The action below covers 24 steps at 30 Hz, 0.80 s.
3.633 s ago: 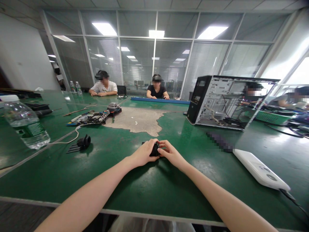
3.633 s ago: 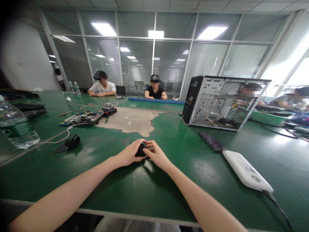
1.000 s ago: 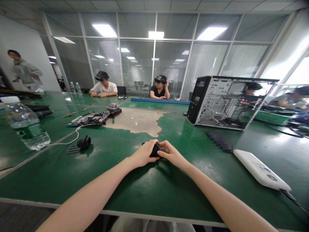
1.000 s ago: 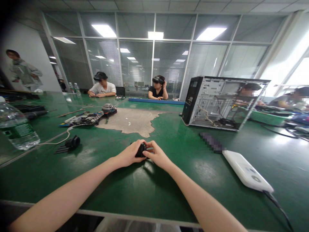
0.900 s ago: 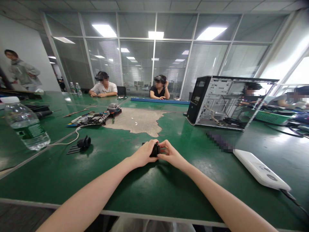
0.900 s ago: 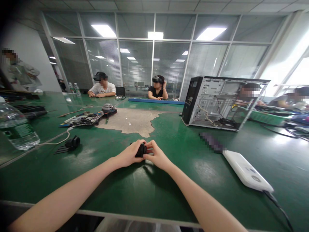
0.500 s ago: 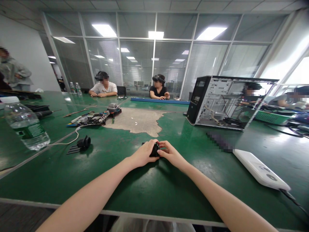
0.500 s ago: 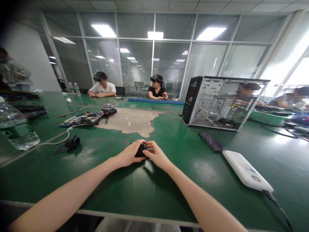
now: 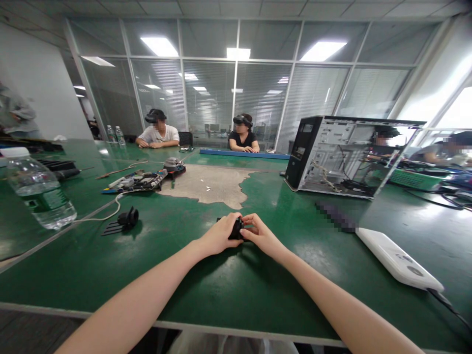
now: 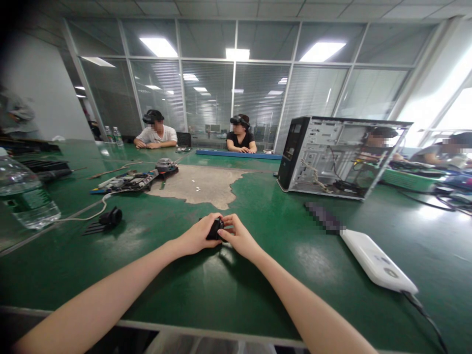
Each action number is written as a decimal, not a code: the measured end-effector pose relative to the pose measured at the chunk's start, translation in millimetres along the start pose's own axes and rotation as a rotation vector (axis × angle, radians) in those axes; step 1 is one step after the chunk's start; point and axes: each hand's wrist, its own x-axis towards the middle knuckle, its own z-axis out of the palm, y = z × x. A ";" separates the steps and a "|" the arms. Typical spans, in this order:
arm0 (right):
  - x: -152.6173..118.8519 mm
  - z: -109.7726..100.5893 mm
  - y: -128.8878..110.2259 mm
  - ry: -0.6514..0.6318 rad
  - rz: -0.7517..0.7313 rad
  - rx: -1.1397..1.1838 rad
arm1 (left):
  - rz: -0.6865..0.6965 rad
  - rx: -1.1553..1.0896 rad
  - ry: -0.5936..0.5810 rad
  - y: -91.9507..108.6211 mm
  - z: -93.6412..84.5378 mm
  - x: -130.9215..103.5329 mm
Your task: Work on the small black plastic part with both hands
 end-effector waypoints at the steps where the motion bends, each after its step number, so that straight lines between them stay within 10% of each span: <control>1: 0.3 -0.4 0.4 0.002 0.015 -0.010 | -0.001 -0.002 0.001 0.0 0.0 0.0; 24: 0.0 -3.7 -0.6 -0.029 -0.012 0.010 | 0.001 0.010 0.003 2.1 0.9 1.1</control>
